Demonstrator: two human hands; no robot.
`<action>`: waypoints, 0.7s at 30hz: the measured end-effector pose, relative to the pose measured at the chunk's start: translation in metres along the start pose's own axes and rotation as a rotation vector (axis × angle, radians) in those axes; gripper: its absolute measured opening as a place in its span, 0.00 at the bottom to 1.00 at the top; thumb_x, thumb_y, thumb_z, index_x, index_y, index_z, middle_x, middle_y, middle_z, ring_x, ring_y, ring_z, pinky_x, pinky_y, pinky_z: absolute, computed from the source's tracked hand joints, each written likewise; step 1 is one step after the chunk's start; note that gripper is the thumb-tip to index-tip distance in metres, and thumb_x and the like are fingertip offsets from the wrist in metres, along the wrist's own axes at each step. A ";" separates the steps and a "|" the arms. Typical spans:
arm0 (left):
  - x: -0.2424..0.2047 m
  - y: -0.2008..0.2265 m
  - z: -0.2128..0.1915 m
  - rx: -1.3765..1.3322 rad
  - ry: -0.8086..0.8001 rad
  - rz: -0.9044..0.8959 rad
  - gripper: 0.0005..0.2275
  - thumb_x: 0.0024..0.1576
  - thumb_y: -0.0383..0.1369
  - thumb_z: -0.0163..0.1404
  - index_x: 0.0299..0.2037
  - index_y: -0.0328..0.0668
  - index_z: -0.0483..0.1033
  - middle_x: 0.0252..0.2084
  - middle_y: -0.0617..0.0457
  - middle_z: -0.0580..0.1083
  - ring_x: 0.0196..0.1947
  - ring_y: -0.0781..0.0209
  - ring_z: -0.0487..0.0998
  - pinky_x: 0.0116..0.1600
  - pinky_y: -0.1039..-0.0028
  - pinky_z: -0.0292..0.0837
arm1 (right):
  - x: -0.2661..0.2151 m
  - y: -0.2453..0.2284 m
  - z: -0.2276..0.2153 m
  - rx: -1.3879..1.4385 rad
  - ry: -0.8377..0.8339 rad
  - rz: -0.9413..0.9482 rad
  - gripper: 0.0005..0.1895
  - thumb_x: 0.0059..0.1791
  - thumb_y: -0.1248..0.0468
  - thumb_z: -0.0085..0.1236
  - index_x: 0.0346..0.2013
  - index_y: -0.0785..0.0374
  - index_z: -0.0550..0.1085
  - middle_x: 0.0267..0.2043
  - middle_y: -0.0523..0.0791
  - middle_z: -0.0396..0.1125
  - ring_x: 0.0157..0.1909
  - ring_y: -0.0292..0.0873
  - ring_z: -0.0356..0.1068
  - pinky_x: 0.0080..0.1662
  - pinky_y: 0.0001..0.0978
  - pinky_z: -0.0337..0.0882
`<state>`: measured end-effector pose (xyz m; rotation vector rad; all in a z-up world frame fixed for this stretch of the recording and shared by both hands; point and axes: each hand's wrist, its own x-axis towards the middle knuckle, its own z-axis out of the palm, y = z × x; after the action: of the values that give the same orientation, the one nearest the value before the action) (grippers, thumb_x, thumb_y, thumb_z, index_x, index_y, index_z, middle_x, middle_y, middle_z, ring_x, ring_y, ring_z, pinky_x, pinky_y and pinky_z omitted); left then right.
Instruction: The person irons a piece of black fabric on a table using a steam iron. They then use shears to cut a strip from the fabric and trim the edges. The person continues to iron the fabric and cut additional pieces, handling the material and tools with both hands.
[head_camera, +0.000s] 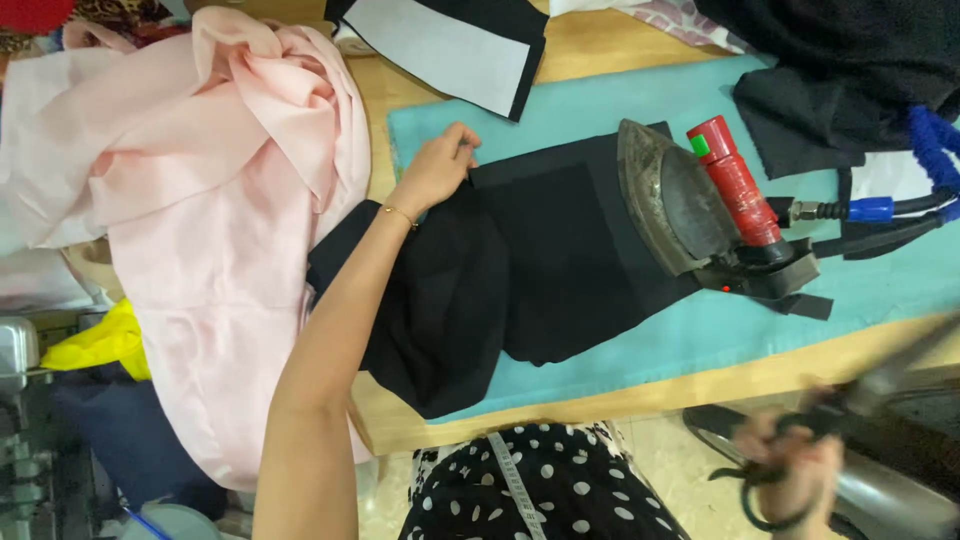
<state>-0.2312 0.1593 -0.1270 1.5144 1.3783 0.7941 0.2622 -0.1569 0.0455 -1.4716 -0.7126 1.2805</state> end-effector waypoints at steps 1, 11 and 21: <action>-0.001 0.002 -0.001 -0.001 -0.005 0.002 0.09 0.63 0.31 0.41 0.47 0.36 0.72 0.36 0.44 0.81 0.35 0.54 0.83 0.43 0.64 0.76 | 0.001 0.005 0.021 0.000 0.005 -0.001 0.35 0.53 0.35 0.53 0.68 0.45 0.60 0.29 0.40 0.58 0.25 0.38 0.54 0.30 0.34 0.55; -0.015 0.041 -0.018 0.005 -0.040 -0.064 0.09 0.62 0.31 0.46 0.49 0.37 0.69 0.35 0.46 0.80 0.36 0.51 0.81 0.43 0.63 0.74 | 0.007 0.018 0.160 -0.087 -0.690 0.394 0.46 0.52 0.35 0.37 0.78 0.57 0.49 0.34 0.41 0.54 0.27 0.34 0.52 0.28 0.27 0.56; -0.013 0.024 -0.015 -0.114 -0.004 -0.062 0.07 0.64 0.28 0.43 0.49 0.37 0.70 0.33 0.50 0.80 0.33 0.58 0.83 0.41 0.69 0.76 | 0.031 -0.001 0.211 -0.229 -0.665 0.469 0.38 0.57 0.41 0.30 0.72 0.67 0.57 0.35 0.44 0.59 0.30 0.35 0.52 0.33 0.26 0.58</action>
<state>-0.2377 0.1501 -0.0980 1.3784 1.3478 0.8159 0.0703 -0.0637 0.0522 -1.4388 -0.9992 2.1614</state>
